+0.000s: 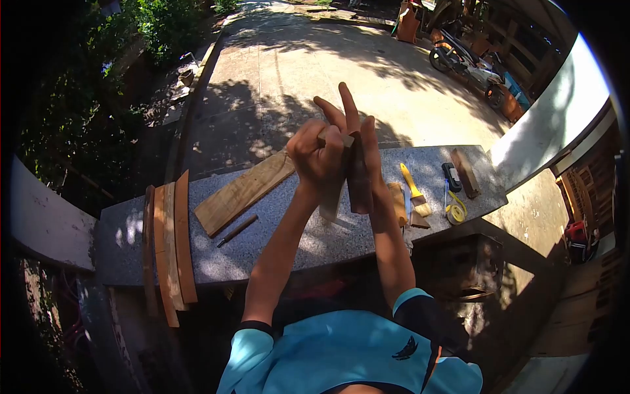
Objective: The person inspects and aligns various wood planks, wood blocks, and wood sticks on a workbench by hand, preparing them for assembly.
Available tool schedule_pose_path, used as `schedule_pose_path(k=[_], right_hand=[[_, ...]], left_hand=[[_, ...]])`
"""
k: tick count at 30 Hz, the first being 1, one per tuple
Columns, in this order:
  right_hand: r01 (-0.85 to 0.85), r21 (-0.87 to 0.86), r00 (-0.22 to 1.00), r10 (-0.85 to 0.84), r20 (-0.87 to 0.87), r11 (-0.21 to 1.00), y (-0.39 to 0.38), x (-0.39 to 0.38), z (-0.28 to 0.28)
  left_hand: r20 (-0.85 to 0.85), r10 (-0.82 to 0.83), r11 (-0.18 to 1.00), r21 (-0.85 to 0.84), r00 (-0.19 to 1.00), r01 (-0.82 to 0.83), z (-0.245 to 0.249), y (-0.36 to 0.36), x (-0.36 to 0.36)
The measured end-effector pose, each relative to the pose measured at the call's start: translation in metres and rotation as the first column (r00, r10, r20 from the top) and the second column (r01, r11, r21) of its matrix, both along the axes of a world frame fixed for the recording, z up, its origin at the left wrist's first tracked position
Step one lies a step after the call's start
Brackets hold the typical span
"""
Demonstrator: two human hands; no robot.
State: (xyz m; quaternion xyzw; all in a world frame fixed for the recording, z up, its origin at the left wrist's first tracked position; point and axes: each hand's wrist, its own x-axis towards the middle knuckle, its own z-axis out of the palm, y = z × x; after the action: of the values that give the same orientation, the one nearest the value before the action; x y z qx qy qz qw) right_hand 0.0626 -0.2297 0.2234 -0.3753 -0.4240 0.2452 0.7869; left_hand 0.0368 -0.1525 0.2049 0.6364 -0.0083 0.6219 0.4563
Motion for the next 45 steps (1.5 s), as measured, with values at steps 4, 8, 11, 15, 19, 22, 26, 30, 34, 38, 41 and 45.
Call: schedule_pose_path(k=[4,8,11,15,19,22,26,30,34,38,41,45], right_hand=[[0.123,-0.356,0.989,-0.143,-0.032,0.926,-0.003,-0.008,-0.051],[0.091,-0.656,0.996,-0.084,0.042,0.749,-0.011,-0.003,-0.178],[0.245,-0.583,0.967,-0.149,0.208,0.774,-0.013,-0.003,-0.214],[0.617,-0.372,0.786,-0.519,0.337,0.693,-0.010,0.006,-0.217],[0.881,-0.224,0.450,-0.592,0.669,0.416,-0.037,0.012,-0.192],[0.960,-0.044,0.192,-0.533,0.824,0.278,-0.082,0.028,-0.134],[0.984,-0.110,0.017,-0.529,0.848,-0.143,-0.164,0.131,-0.104],[0.968,-0.186,0.137,-0.263,0.955,-0.168,-0.245,0.233,-0.137],[1.000,-0.003,-0.002,-0.168,0.986,-0.031,-0.253,0.253,-0.163],[0.780,-0.626,0.605,0.242,0.758,0.011,-0.230,0.200,-0.165],[0.785,-0.619,0.608,0.152,0.779,0.031,-0.230,0.187,-0.191],[0.733,-0.668,0.659,0.111,0.744,0.127,-0.240,0.199,-0.198]], left_hand=[[-0.032,0.092,0.996,-0.016,0.995,-0.093,-0.006,0.012,-0.004],[-0.097,0.142,0.977,-0.144,0.985,-0.155,-0.032,0.059,-0.038],[-0.141,0.149,0.952,-0.247,0.979,-0.181,-0.047,0.066,-0.066],[-0.174,0.044,0.719,-0.678,0.984,-0.152,-0.057,0.068,-0.114],[-0.271,-0.095,0.618,-0.770,0.958,-0.156,-0.106,0.086,-0.171],[-0.270,-0.214,0.536,-0.836,0.939,-0.118,-0.129,0.073,-0.190],[-0.107,-0.464,0.464,-0.875,0.879,0.138,-0.163,0.054,-0.197],[-0.137,-0.574,0.369,-0.924,0.807,0.105,-0.196,0.033,-0.178],[-0.208,-0.635,0.382,-0.922,0.744,0.068,-0.183,0.018,-0.158],[-0.117,-0.710,0.271,-0.956,0.694,0.116,-0.185,0.035,-0.152],[-0.174,-0.687,0.357,-0.927,0.706,0.119,-0.186,0.042,-0.150],[-0.391,-0.613,0.566,-0.824,0.686,0.036,-0.185,0.050,-0.142]])
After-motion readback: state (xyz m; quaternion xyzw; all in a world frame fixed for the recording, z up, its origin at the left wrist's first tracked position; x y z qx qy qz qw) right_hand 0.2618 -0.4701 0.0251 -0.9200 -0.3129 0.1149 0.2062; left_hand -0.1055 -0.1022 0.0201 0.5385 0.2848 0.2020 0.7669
